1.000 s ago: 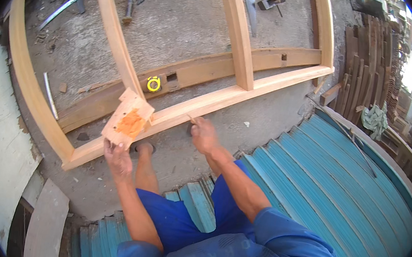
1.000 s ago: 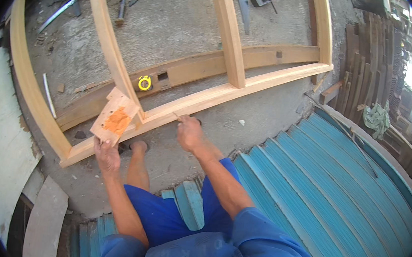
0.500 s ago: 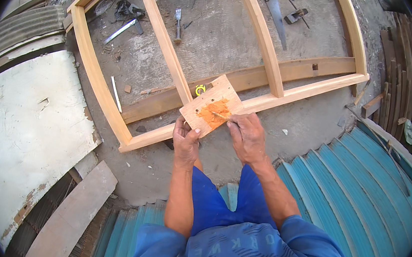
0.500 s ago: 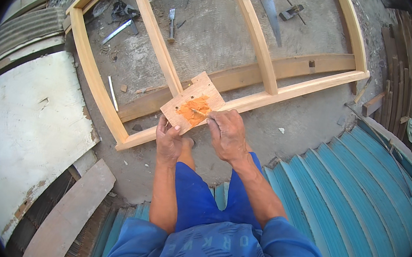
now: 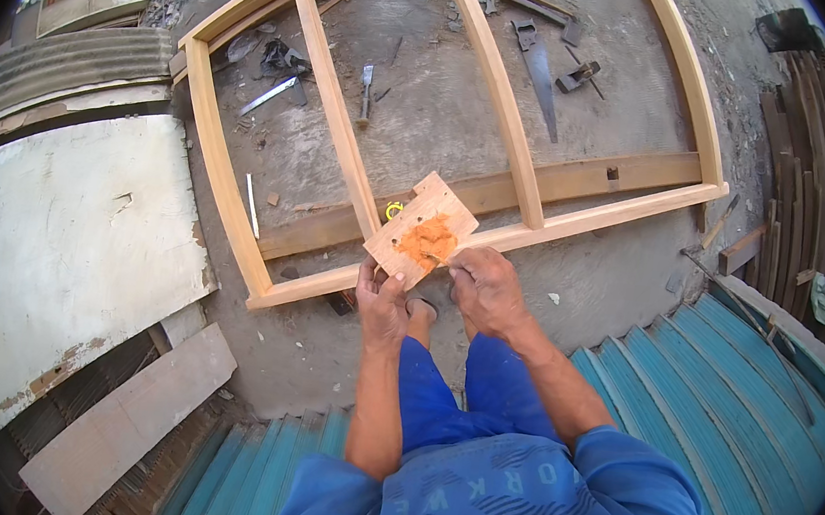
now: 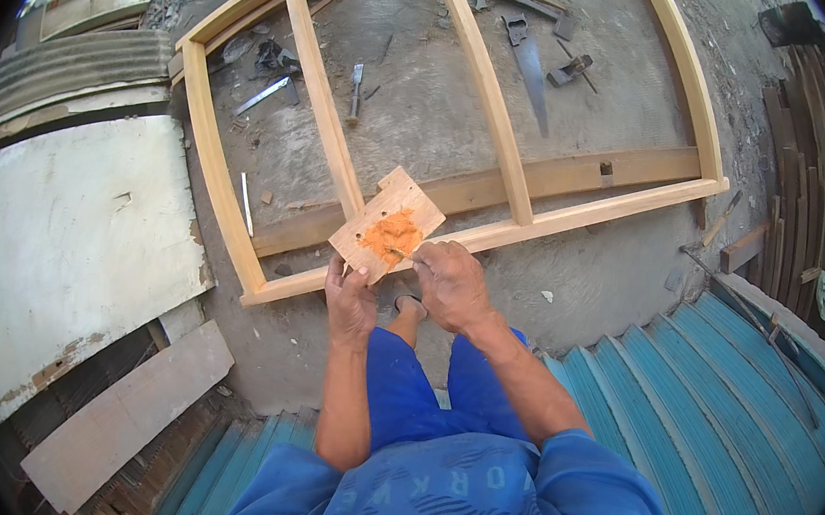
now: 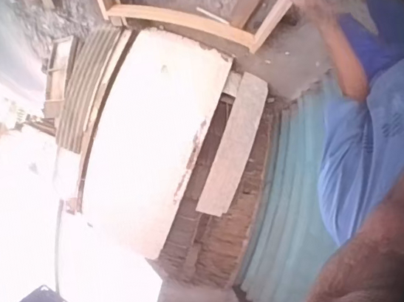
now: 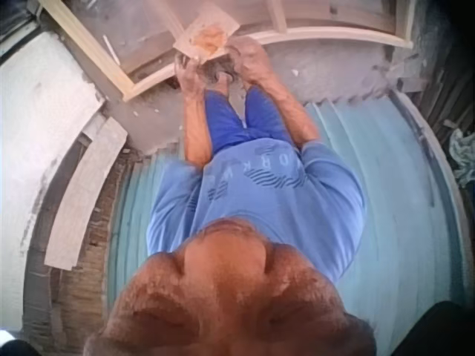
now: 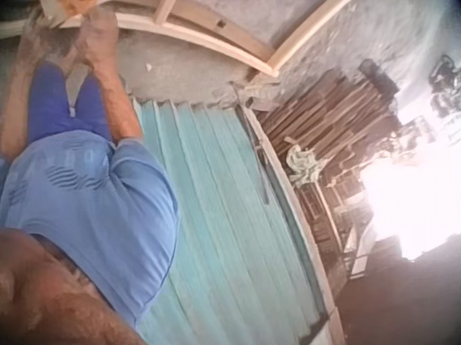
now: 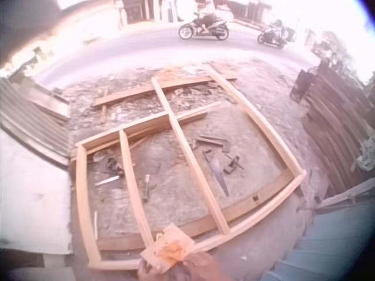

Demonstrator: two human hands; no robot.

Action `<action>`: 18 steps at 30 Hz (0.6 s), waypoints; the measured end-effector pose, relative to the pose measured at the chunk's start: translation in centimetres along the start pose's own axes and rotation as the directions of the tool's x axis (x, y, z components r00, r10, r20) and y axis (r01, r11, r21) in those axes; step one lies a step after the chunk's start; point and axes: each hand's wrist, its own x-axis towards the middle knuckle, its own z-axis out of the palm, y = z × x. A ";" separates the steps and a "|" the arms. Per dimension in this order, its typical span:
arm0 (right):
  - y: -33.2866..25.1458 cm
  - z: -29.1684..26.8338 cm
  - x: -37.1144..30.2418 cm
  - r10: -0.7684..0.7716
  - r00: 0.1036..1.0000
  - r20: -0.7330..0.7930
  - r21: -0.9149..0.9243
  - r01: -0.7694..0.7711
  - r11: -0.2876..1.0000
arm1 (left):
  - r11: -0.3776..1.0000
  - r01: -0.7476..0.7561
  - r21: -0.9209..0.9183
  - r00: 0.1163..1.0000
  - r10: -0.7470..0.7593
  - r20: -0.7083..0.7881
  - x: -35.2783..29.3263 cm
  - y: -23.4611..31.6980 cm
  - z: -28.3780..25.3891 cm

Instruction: The person applies a wood putty or filler to a wooden frame by hand, then uses a pencil to mark a location on the wood.

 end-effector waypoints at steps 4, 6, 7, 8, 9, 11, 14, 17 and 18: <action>-0.4 -1.3 0.6 -0.051 0.992 -0.112 0.013 0.053 0.999 | 0.999 -0.030 0.014 0.999 0.030 0.021 -0.4 0.6 1.2; -0.2 -1.3 0.8 -0.090 0.989 -0.114 -0.031 0.087 0.996 | 0.999 -0.035 0.005 0.997 0.034 0.062 -0.1 1.1 1.2; 0.0 -1.2 0.6 -0.091 0.990 -0.108 -0.031 0.089 0.996 | 0.999 -0.037 0.023 0.997 0.036 0.063 -0.1 1.0 1.2; 0.1 -1.1 0.4 -0.093 0.990 -0.104 -0.030 0.090 0.995 | 0.998 -0.040 0.042 0.997 0.037 0.065 -0.1 0.9 1.1; 0.3 -0.9 0.0 -0.095 0.990 -0.101 -0.029 0.092 0.995 | 0.997 -0.043 0.062 0.997 0.038 0.068 -0.2 0.9 0.9; -0.3 -0.8 -0.2 -0.078 0.991 -0.104 -0.017 0.076 0.997 | 0.997 -0.042 0.059 0.997 0.038 0.063 -0.4 1.1 0.9; -1.0 -1.0 -0.8 -0.011 0.998 -0.066 -0.009 0.010 1.000 | 0.997 -0.038 0.064 0.996 0.033 0.077 -0.8 1.3 0.6; -1.8 -1.6 -1.4 0.023 1.000 0.006 -0.017 -0.023 1.000 | 0.997 -0.030 0.068 0.996 0.024 0.087 -1.3 1.4 0.3; -2.1 -1.7 -1.4 0.024 0.999 0.033 -0.021 -0.024 1.000 | 0.997 -0.028 0.068 0.996 0.022 0.087 -1.4 1.4 0.2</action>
